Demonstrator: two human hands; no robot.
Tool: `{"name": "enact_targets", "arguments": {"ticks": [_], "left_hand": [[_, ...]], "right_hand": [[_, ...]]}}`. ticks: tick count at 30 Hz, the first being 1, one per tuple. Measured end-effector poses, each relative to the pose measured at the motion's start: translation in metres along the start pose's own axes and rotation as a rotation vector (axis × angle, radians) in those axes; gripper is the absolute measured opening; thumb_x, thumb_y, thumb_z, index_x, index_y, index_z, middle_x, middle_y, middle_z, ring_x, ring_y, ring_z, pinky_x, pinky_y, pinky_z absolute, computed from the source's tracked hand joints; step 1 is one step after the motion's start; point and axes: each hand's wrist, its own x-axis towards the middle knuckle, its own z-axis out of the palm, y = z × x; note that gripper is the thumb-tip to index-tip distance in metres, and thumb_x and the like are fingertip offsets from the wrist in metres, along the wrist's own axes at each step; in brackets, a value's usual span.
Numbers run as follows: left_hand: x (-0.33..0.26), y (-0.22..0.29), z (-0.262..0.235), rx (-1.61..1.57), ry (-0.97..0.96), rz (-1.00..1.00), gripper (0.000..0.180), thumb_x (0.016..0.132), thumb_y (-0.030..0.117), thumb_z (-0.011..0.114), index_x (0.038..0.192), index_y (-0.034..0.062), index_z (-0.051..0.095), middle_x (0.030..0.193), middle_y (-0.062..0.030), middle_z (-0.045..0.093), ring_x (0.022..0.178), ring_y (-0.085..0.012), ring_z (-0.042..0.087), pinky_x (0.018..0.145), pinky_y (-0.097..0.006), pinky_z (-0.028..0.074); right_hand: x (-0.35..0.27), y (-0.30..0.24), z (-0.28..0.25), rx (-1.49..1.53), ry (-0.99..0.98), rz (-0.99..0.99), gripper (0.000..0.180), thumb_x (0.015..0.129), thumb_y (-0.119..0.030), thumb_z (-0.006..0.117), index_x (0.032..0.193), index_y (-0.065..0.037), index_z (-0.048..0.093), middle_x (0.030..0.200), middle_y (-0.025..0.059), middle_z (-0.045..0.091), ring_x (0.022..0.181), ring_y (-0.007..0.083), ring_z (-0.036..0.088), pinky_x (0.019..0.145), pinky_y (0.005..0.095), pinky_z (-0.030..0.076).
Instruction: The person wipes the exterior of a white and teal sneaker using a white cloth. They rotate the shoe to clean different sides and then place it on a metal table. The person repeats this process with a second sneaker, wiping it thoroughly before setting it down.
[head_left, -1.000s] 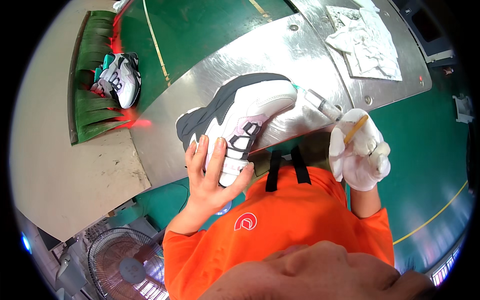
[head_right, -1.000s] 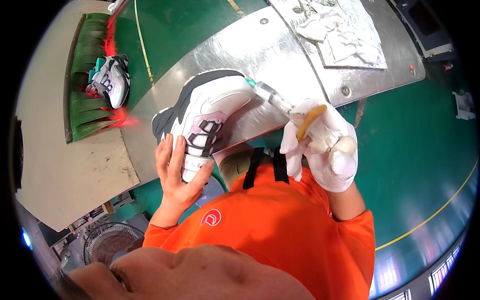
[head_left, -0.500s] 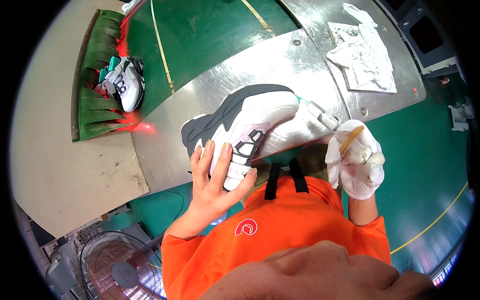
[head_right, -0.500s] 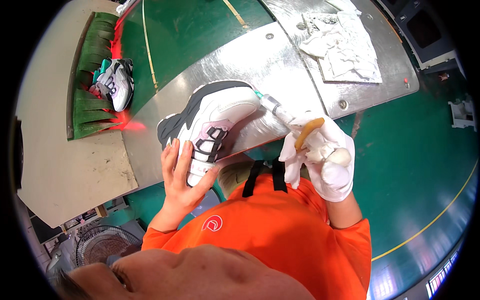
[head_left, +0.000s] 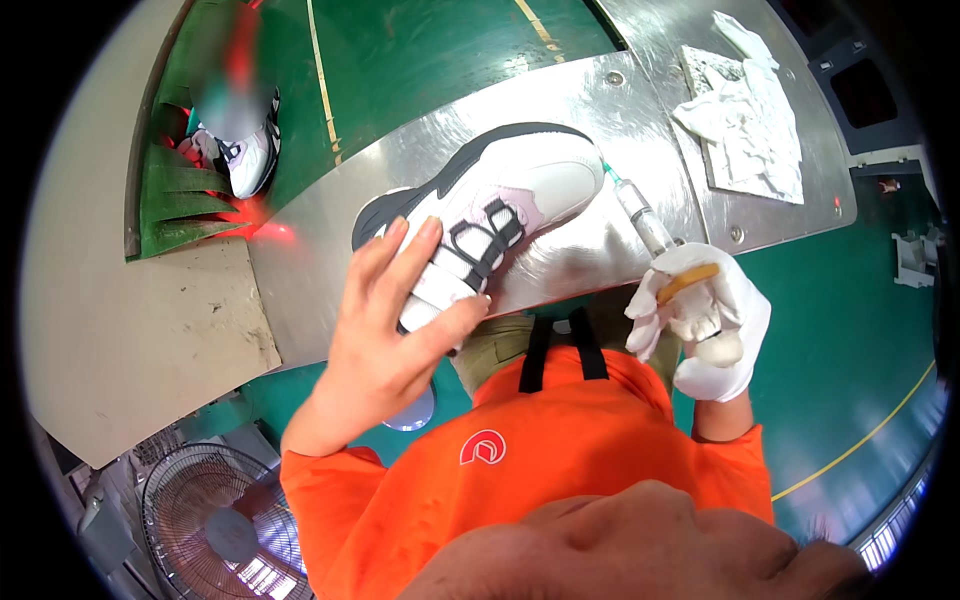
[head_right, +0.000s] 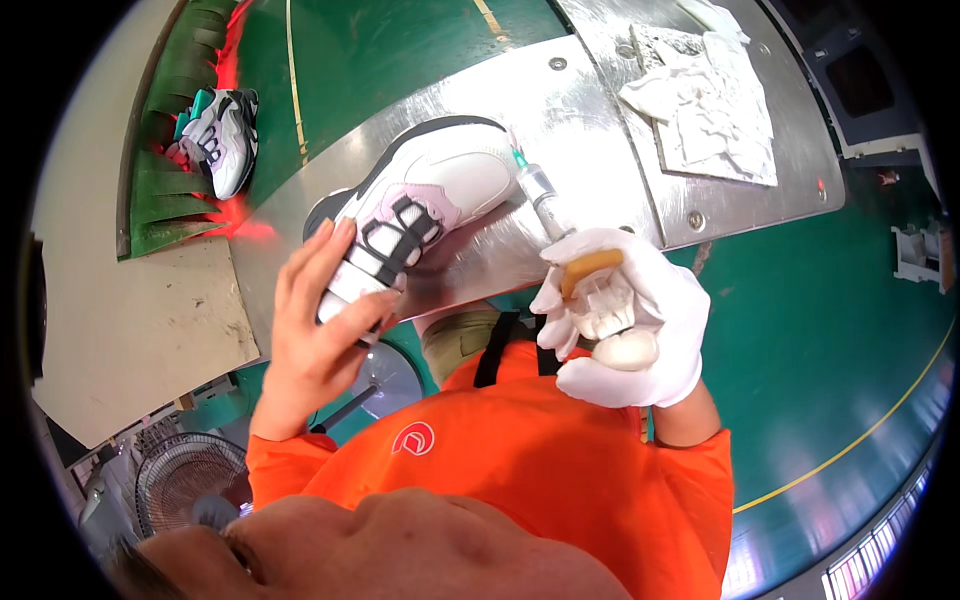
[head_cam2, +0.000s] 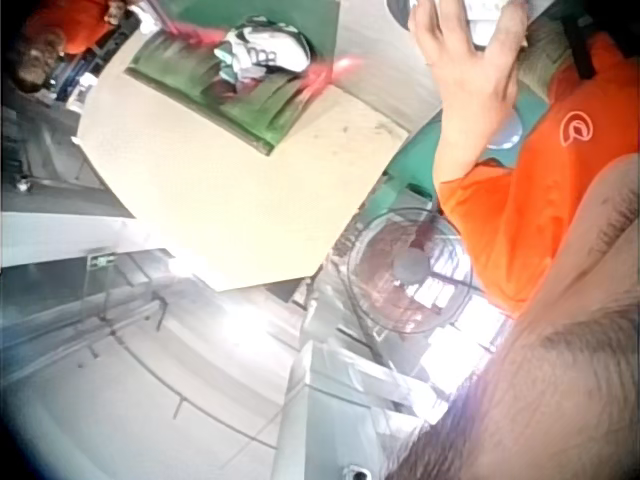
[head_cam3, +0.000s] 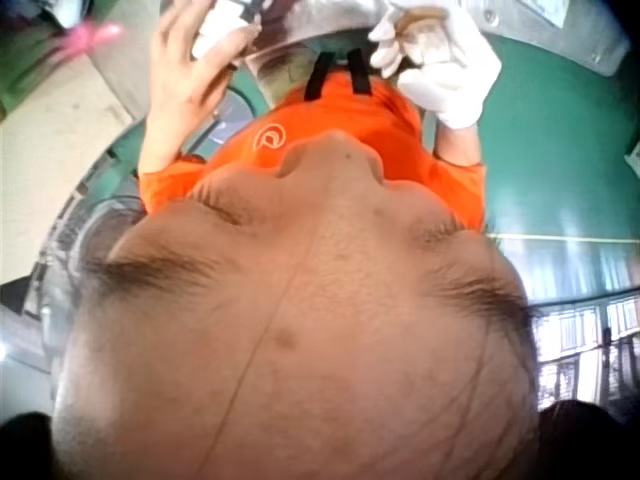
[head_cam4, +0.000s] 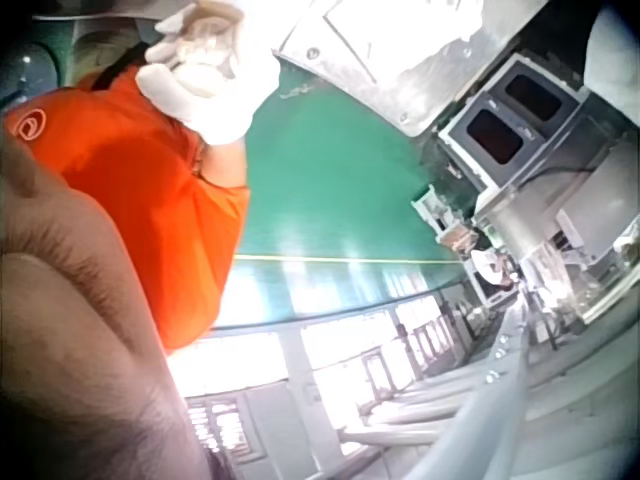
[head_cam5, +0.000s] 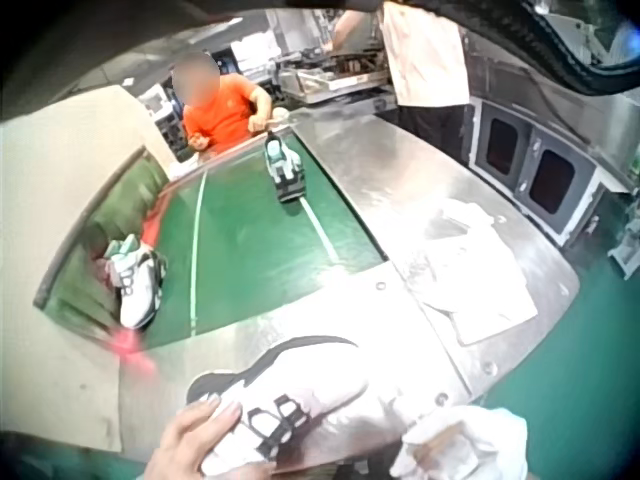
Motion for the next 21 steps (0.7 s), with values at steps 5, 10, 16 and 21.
{"name": "enact_targets", "arguments": {"ticks": [5, 10, 16, 21], "left_hand": [[0.038, -0.026, -0.029, -0.253, -0.093, -0.116, 0.045, 0.066, 0.003, 0.076, 0.108, 0.0153, 0.064, 0.133, -0.0187, 0.050, 0.110, -0.0371, 0.054, 0.091, -0.043, 0.044], [0.066, -0.072, -0.032, -0.633, -0.194, -0.214, 0.048, 0.065, 0.000, 0.077, 0.109, 0.0039, 0.059, 0.122, -0.0147, 0.057, 0.119, -0.0303, 0.052, 0.098, -0.038, 0.040], [0.092, -0.101, -0.040, -0.721, -0.441, -0.213, 0.057, 0.067, 0.007, 0.081, 0.118, 0.0025, 0.055, 0.127, -0.0138, 0.053, 0.123, -0.0272, 0.048, 0.101, -0.037, 0.038], [0.122, -0.146, -0.054, -0.928, -0.730, -0.176, 0.098, 0.062, 0.042, 0.087, 0.136, -0.0022, 0.040, 0.137, -0.0183, 0.047, 0.127, -0.0315, 0.046, 0.104, -0.041, 0.036]], "right_hand": [[0.022, 0.012, -0.009, -0.057, -0.107, -0.038, 0.063, 0.051, 0.004, 0.061, 0.113, 0.010, 0.050, 0.090, 0.0189, 0.061, 0.071, 0.0223, 0.065, 0.061, 0.0286, 0.055], [0.044, 0.042, -0.013, 0.048, -0.118, -0.013, 0.065, 0.057, 0.007, 0.075, 0.118, 0.003, 0.054, 0.094, 0.0097, 0.063, 0.078, 0.0133, 0.064, 0.066, 0.0244, 0.053], [0.049, 0.054, -0.018, -0.075, -0.165, -0.021, 0.066, 0.056, 0.000, 0.082, 0.116, 0.003, 0.055, 0.098, 0.0090, 0.064, 0.085, 0.0144, 0.065, 0.074, 0.0281, 0.055], [0.042, 0.060, -0.017, -0.022, -0.189, -0.028, 0.067, 0.057, -0.002, 0.083, 0.118, 0.003, 0.054, 0.100, 0.0096, 0.062, 0.087, 0.0142, 0.064, 0.075, 0.0280, 0.055]]}}
